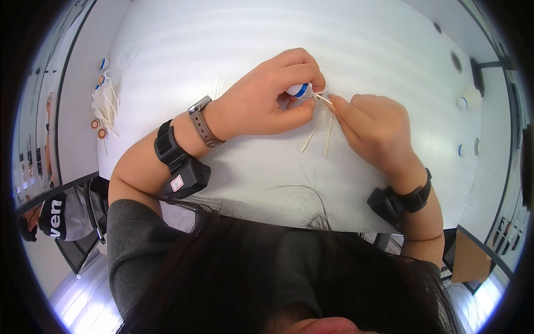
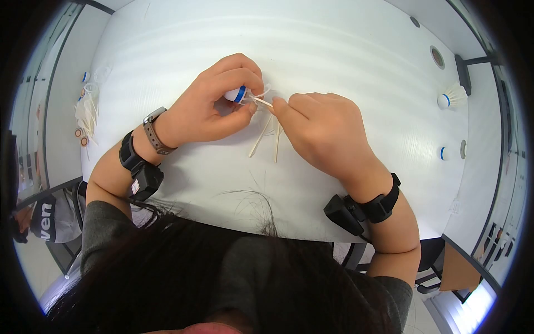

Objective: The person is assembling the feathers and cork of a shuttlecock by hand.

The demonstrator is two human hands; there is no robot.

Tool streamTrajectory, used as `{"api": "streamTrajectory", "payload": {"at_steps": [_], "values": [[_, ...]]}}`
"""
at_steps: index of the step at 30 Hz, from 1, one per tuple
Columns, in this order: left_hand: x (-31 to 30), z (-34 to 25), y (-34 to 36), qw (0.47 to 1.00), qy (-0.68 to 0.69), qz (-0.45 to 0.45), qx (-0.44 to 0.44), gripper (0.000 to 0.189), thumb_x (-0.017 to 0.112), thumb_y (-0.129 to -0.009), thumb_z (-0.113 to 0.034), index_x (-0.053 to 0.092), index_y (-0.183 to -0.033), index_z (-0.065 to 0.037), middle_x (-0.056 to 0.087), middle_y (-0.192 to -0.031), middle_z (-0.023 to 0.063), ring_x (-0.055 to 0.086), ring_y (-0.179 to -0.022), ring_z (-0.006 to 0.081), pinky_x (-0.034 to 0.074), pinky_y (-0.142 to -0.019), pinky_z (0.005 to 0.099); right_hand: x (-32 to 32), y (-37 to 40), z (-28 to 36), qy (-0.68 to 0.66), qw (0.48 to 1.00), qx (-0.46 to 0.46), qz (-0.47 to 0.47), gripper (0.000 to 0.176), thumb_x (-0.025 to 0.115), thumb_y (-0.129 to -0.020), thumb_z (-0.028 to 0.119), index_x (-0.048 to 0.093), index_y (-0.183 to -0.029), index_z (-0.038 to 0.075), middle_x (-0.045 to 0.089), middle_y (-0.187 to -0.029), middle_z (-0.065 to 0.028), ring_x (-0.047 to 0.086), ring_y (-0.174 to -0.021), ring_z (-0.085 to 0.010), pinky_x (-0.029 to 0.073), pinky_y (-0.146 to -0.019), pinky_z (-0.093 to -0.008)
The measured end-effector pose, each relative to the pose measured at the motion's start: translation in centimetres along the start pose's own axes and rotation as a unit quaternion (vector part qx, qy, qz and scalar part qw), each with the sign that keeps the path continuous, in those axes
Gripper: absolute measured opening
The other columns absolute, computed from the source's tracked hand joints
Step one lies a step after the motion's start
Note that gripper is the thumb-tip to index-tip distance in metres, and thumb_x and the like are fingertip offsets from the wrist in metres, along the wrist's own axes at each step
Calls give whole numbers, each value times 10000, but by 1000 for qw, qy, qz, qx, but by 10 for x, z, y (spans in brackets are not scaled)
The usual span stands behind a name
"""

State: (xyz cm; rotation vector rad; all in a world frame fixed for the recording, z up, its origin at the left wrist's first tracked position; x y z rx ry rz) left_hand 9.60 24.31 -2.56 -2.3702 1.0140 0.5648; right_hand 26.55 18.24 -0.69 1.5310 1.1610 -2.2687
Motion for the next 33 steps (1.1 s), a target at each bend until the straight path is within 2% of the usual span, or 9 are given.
{"api": "streamTrajectory", "payload": {"at_steps": [4,6,13,16,20,23,27,30,33], "values": [[1,0,0,1000,4,9,-13,183,594,-778,-20,586,-959,-52,536,-997,49,512,-795,122,448,-583,225,3,0,-2,-38,999,17,13,31,700,-815,77,693,-804,49,476,-570,-40,499,-493,-173,380,-455,-281],[1,0,1,1000,8,12,-14,179,589,-779,-23,585,-955,-51,535,-996,50,513,-795,124,451,-594,228,3,-1,-8,-160,980,115,41,66,704,-838,96,714,-803,41,511,-559,-23,491,-488,-137,372,-456,-270],[2,-1,1,1000,7,15,-6,176,587,-781,-32,585,-957,-47,535,-1002,54,518,-796,126,452,-606,233,13,7,-19,-477,747,434,161,202,712,-900,188,750,-859,-6,515,-501,44,418,-411,-18,297,-397,-210],[3,-1,1,1000,7,12,-4,174,595,-784,-31,584,-958,-46,536,-1004,57,519,-795,130,451,-604,237,16,7,-20,-494,733,444,146,212,710,-901,184,748,-869,-22,484,-468,50,384,-367,-22,274,-380,-194],[2,-1,1,1000,5,9,-5,173,605,-788,-28,583,-959,-43,535,-1003,60,519,-788,133,451,-598,238,15,8,-17,-442,780,421,136,192,702,-900,171,752,-888,-14,500,-493,41,430,-419,-17,287,-404,-208],[3,0,1,1000,1,9,4,174,605,-789,-23,582,-960,-42,534,-1004,60,519,-785,129,450,-584,234,11,5,-13,-318,904,277,64,135,697,-876,127,756,-867,6,560,-532,-12,471,-449,-70,323,-424,-241],[4,-1,1,1000,12,11,4,176,600,-787,-16,580,-960,-40,530,-1013,62,522,-789,127,459,-563,226,3,-1,-1,-166,973,153,47,53,684,-822,67,698,-782,36,557,-579,-58,503,-476,-182,371,-433,-309],[5,-1,1,1000,18,16,-4,175,597,-788,-17,577,-960,-39,525,-1023,65,525,-792,130,474,-558,223,0,0,9,-31,997,66,37,93,674,-791,53,603,-730,58,476,-574,-55,520,-484,-227,387,-428,-350],[5,-1,1,1000,12,16,0,174,596,-788,-16,576,-959,-36,522,-1027,66,526,-795,129,483,-558,221,-1,-1,9,-46,995,78,42,56,681,-797,51,648,-752,46,526,-576,-58,517,-483,-238,388,-433,-349]]}}
Point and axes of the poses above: each hand's wrist, its own y-axis away from the middle knuckle, its own x-axis out of the palm, z = x × y, the point moved 4 cm from there along -y, towards the middle knuckle
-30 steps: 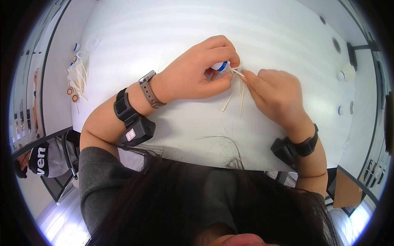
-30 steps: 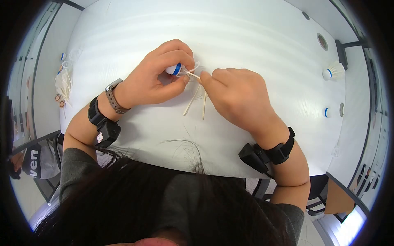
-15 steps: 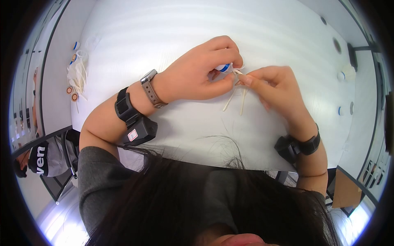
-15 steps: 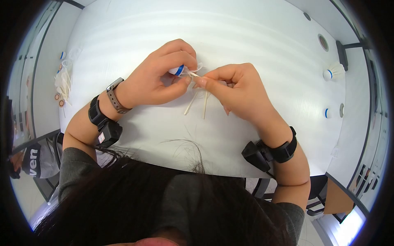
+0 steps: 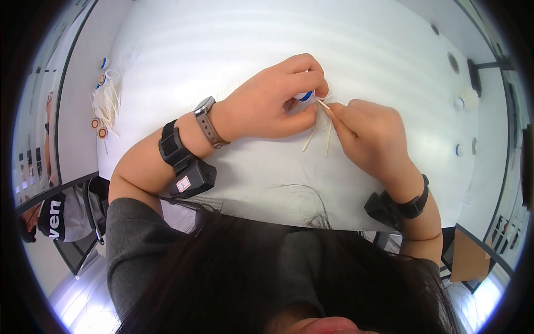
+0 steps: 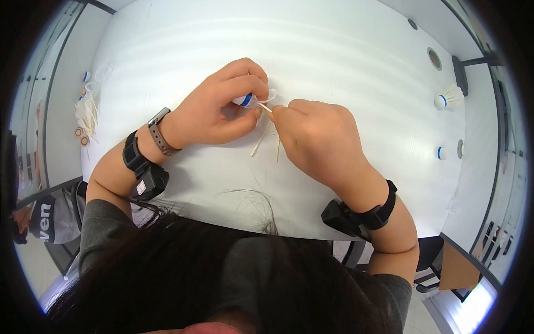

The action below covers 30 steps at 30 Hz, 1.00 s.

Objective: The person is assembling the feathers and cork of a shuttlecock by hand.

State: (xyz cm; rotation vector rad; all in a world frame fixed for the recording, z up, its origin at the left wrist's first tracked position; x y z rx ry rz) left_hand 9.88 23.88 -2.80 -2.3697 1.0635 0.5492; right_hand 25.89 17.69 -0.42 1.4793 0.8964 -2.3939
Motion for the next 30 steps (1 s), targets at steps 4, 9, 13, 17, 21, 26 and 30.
{"api": "streamTrajectory", "payload": {"at_steps": [4,9,13,17,21,26,30], "values": [[-1,-1,0,1000,-7,-2,12,169,602,-788,-18,576,-954,-41,526,-1025,59,518,-781,119,460,-548,217,5,-2,-12,-190,975,112,7,53,696,-829,70,718,-820,23,559,-569,-74,454,-466,-176,348,-443,-318],[1,0,0,1000,-6,-11,15,163,618,-789,-25,579,-946,-48,528,-1018,48,504,-753,108,425,-531,212,17,3,-29,-347,900,252,72,144,717,-866,138,753,-848,-1,518,-550,16,341,-513,-50,272,-465,-251],[1,-1,-1,1000,-16,-6,14,162,643,-795,-28,580,-942,-48,525,-1012,43,504,-751,108,430,-535,213,19,2,-31,-401,857,304,109,158,716,-874,154,764,-860,3,453,-508,71,321,-466,-19,248,-436,-224],[2,-2,-1,1000,-13,-4,9,157,658,-801,-33,579,-937,-47,524,-1010,43,508,-755,108,432,-532,214,17,-1,-28,-439,813,355,146,150,700,-885,151,772,-881,20,450,-485,69,343,-406,-13,246,-390,-208],[2,-2,-2,1000,-20,-1,10,148,662,-815,-43,575,-935,-43,521,-1009,44,509,-753,110,433,-530,214,17,-2,-28,-448,802,365,153,149,695,-887,149,771,-882,20,474,-479,60,365,-385,-19,263,-375,-206],[3,-2,-2,1000,-22,6,9,147,660,-812,-38,572,-931,-43,521,-1008,46,508,-749,113,432,-532,220,16,-5,-27,-452,793,378,156,144,698,-882,145,771,-872,21,486,-477,52,366,-381,-23,266,-375,-204],[4,-3,-2,999,-30,7,15,151,660,-806,-34,570,-926,-43,525,-1003,47,507,-742,114,425,-528,224,16,-4,-27,-466,792,366,149,144,706,-877,146,769,-852,19,488,-477,47,372,-384,-24,265,-374,-204]]}}
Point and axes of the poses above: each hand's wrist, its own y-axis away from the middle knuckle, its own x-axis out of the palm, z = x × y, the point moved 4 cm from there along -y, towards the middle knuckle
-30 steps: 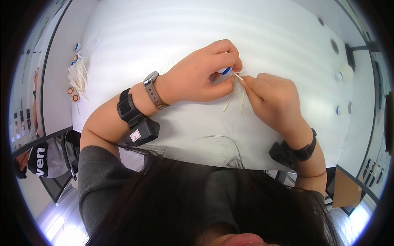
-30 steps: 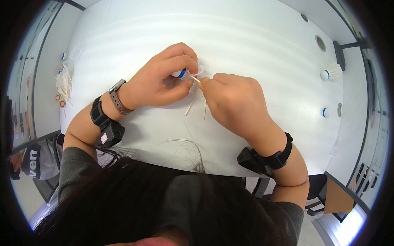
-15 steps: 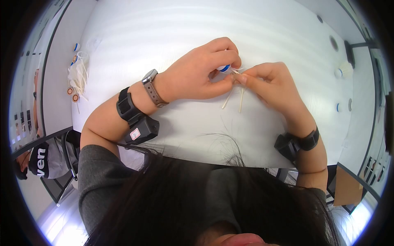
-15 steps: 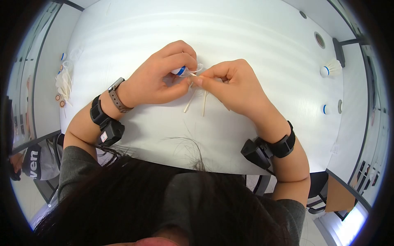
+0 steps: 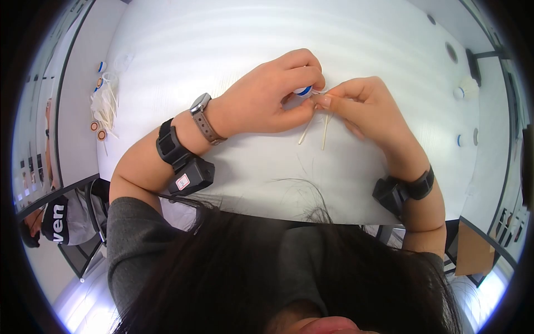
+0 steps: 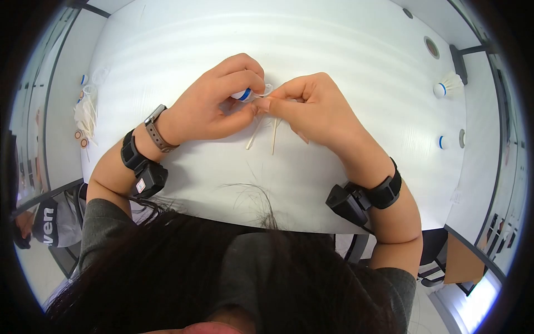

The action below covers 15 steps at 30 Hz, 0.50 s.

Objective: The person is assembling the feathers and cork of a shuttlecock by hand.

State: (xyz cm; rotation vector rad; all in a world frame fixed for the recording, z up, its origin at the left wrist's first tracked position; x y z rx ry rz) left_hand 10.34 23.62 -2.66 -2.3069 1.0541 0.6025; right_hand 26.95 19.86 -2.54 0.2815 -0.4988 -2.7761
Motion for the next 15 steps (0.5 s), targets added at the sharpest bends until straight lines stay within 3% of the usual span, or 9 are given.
{"api": "streamTrajectory", "payload": {"at_steps": [7,15], "values": [[0,1,0,1000,7,3,-17,166,642,-791,-23,569,-937,-50,529,-992,55,505,-744,127,424,-560,242,0,0,-1,2,1000,-9,1,175,710,-885,173,761,-835,12,479,-468,46,370,-379,-27,256,-377,-205],[-10,6,1,999,41,-6,-9,216,595,-743,-20,567,-955,-51,538,-994,82,513,-901,198,436,-789,329,-11,1,-3,-25,997,-35,59,220,697,-908,216,754,-862,10,466,-465,45,376,-382,-33,275,-393,-201]]}}
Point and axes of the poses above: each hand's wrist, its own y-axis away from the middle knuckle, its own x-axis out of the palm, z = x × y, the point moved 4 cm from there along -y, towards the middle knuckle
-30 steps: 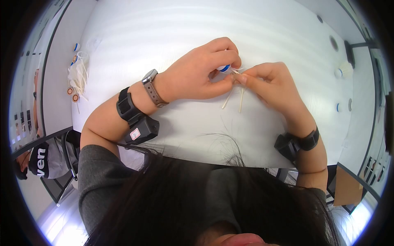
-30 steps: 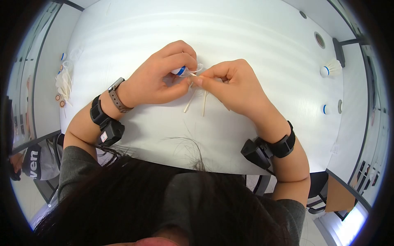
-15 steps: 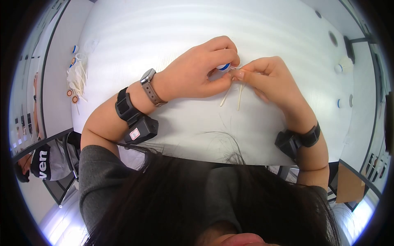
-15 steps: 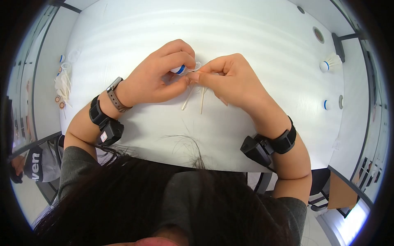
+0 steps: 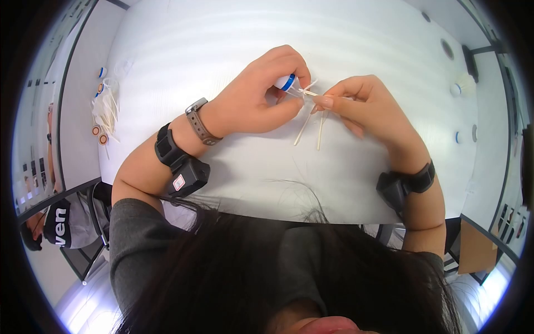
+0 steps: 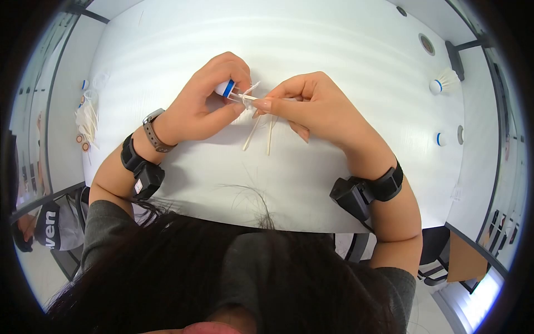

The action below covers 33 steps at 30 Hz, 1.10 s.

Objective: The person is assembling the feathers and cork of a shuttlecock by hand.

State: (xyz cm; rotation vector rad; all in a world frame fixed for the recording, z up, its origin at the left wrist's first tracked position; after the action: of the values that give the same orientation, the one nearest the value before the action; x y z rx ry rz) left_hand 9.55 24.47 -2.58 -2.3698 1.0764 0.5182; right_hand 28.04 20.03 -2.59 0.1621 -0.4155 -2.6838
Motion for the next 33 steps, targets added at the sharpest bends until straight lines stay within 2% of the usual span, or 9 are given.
{"api": "streamTrajectory", "payload": {"at_steps": [7,10,13,16,22,25,28,31,33], "values": [[-3,-3,-2,997,-7,15,71,237,637,-800,-58,561,-1025,-76,562,-1114,107,549,-1027,225,454,-870,335,-9,-2,-2,-48,997,-23,61,217,678,-931,217,756,-905,16,457,-468,45,369,-394,-33,257,-416,-200],[2,-4,3,991,132,-21,-13,264,674,-843,-91,548,-1075,-79,548,-1151,104,557,-1041,208,472,-875,333,-10,-2,-5,-65,995,-27,68,215,673,-935,212,755,-917,14,464,-473,41,375,-399,-33,264,-416,-201],[3,-3,4,992,114,-18,-54,368,696,-861,-103,531,-1190,-83,535,-1194,100,568,-1046,196,488,-875,331,-11,0,-3,-65,995,-32,75,212,675,-934,209,754,-922,13,468,-476,39,380,-401,-33,267,-416,-202],[-2,-6,-2,994,-29,-54,93,417,722,-856,-120,558,-1237,-78,539,-1195,99,577,-1045,198,496,-869,329,-11,-1,-3,-70,994,-31,78,204,672,-934,197,752,-919,11,469,-476,36,382,-401,-37,276,-417,-201],[-3,-7,-3,993,-44,-48,103,399,738,-849,-123,615,-1225,-68,574,-1250,114,583,-1119,217,503,-909,346,-12,-1,-4,-72,994,-28,73,200,659,-941,188,752,-922,12,469,-466,36,382,-392,-38,286,-413,-201],[1,0,-3,996,32,-17,78,406,715,-861,-85,601,-1250,-60,610,-1261,130,602,-1136,215,501,-940,348,-13,-2,-5,-78,993,-40,82,201,657,-943,190,752,-923,14,471,-465,35,380,-390,-36,283,-411,-198],[2,1,0,995,102,12,-2,405,700,-871,-62,592,-1262,-50,637,-1245,137,619,-1130,204,498,-957,336,-13,-1,-6,-90,992,-32,87,194,659,-942,184,752,-927,14,476,-467,35,379,-389,-36,280,-408,-198],[7,5,0,977,213,3,-16,414,727,-862,-89,590,-1250,-44,651,-1183,109,630,-1082,185,512,-926,322,-13,0,-5,-96,990,-32,96,192,665,-937,178,749,-930,6,496,-483,29,382,-388,-36,284,-404,-196],[4,0,-1,983,181,17,-23,410,745,-853,-107,593,-1229,-47,650,-1135,90,630,-1059,172,527,-910,321,-14,1,-5,-96,990,-33,98,191,668,-934,173,747,-931,-1,512,-496,23,386,-388,-35,289,-401,-194]]}}
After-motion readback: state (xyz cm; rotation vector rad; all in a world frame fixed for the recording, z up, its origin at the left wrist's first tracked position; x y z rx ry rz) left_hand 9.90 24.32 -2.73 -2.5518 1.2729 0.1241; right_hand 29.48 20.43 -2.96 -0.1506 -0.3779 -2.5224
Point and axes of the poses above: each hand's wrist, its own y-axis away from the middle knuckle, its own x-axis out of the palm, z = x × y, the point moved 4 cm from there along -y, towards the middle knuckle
